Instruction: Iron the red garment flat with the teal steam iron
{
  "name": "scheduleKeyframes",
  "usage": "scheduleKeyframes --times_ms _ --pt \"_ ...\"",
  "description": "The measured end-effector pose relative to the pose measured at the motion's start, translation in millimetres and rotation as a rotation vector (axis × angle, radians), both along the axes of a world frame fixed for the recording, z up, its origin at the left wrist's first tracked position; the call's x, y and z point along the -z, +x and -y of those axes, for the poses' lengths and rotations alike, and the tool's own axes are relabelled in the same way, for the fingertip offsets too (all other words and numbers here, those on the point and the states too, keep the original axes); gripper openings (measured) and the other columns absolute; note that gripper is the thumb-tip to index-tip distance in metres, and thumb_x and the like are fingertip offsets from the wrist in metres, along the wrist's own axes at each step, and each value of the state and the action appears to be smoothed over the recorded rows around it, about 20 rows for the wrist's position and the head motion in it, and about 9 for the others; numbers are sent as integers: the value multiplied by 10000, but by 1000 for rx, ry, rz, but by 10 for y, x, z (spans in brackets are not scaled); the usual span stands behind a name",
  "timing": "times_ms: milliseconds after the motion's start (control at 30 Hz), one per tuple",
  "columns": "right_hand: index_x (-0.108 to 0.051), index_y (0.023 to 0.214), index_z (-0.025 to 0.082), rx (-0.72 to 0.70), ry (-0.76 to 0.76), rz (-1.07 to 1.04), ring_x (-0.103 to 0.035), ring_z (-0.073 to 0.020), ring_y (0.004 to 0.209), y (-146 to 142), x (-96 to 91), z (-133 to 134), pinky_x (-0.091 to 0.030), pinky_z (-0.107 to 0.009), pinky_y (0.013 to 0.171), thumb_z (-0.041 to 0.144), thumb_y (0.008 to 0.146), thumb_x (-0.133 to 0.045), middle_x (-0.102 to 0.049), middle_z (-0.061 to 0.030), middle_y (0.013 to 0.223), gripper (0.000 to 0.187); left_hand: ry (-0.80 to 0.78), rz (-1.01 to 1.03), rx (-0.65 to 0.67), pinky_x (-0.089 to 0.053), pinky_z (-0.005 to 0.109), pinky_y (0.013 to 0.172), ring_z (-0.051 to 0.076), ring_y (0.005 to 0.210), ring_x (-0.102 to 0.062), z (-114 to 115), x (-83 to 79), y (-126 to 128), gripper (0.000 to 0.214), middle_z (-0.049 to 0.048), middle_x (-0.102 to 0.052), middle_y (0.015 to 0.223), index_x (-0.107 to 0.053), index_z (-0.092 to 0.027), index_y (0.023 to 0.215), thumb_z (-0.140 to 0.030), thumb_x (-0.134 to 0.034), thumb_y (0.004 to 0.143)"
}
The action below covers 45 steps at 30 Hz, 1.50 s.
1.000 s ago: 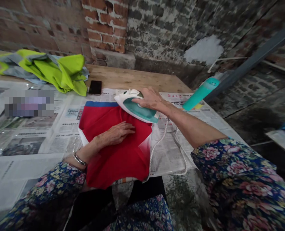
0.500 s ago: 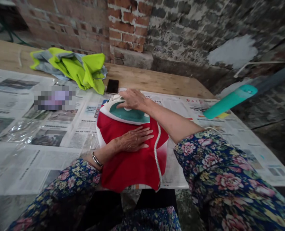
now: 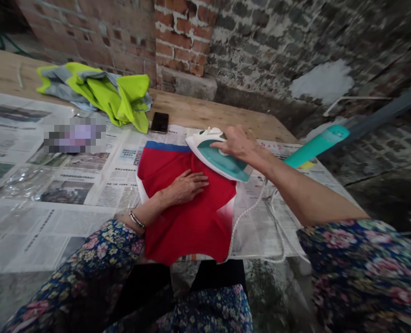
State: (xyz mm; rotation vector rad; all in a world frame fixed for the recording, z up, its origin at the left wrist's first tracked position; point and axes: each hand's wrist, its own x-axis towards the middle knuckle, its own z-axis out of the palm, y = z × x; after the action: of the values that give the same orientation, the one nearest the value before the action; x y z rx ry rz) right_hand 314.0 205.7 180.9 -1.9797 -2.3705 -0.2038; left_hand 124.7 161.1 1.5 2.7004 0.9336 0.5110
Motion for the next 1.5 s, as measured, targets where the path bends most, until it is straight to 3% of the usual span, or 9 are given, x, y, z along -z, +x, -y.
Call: scheduleKeyframes --times_ms 167,300,500,767,867,1033,1133,1333,1500 --pt "-733 934 256 -123 -85 -80 -656 -292 747 322 -90 694 -398 -371 684 586 906 -778 -674 -58 701 334 -53 -54 -141 -141 694 1354 329 1602 -437 -174 -138 -298 436 21 -620 1630 -696 -388 1465 -319 -551 1061" --pt "-729 918 283 -273 -177 -126 -652 -262 759 313 47 979 -348 -330 661 581 876 -796 -694 -38 740 309 -119 -86 -91 -78 737 1334 321 1619 -406 -300 -235 -511 483 12 -526 1711 -636 -417 1529 -307 -507 1076" --pt "-686 881 258 -446 -324 -138 -593 -185 656 172 207 1102 -301 -299 628 533 913 -787 -673 5 672 295 -107 -107 -101 -164 627 1355 264 1622 -407 -364 -258 -596 457 -28 -522 1714 -648 -431 1515 -343 -429 1124" --pt "-690 886 250 -695 -521 -364 -565 -140 595 238 164 1544 -323 -285 600 507 1006 -688 -692 13 706 283 -92 -115 -132 -193 607 1353 252 1618 -415 -392 -211 -590 448 -52 -533 1704 -653 -471 1500 -356 -441 1122" --pt "-684 878 245 -564 -444 -373 -577 -145 599 287 182 1519 -344 -277 600 500 962 -732 -685 18 697 272 -67 -104 -124 -188 586 1359 237 1611 -425 -401 -197 -601 445 -56 -547 1693 -662 -472 1487 -348 -441 1121" --pt "-665 880 235 -116 -186 -386 -628 -198 636 403 287 1246 -422 -295 596 525 853 -801 -685 -8 720 321 -72 -108 -122 -216 600 1350 247 1607 -435 -409 -193 -601 439 -25 -553 1691 -675 -437 1478 -333 -451 1114" --pt "-669 1003 222 86 -227 -491 -629 -204 579 476 306 1067 -493 -322 582 497 893 -766 -671 -8 694 311 -92 -88 -131 -234 621 1341 260 1611 -431 -419 -182 -598 421 -17 -561 1685 -692 -429 1457 -362 -465 1109" --pt "-551 1526 251 -64 -623 -743 -640 -181 516 538 178 803 -581 -333 548 338 907 -767 -653 52 689 661 -88 -38 -121 -246 636 1335 266 1593 -461 -442 -150 -627 408 -1 -589 1660 -707 -429 1442 -397 -485 1101" --pt "-455 1664 206 -74 -580 -834 -629 -178 503 497 228 723 -596 -338 531 410 914 -752 -605 72 636 832 -80 -47 -128 -257 664 1321 279 1581 -483 -457 -148 -637 403 24 -601 1650 -722 -418 1426 -382 -492 1096"
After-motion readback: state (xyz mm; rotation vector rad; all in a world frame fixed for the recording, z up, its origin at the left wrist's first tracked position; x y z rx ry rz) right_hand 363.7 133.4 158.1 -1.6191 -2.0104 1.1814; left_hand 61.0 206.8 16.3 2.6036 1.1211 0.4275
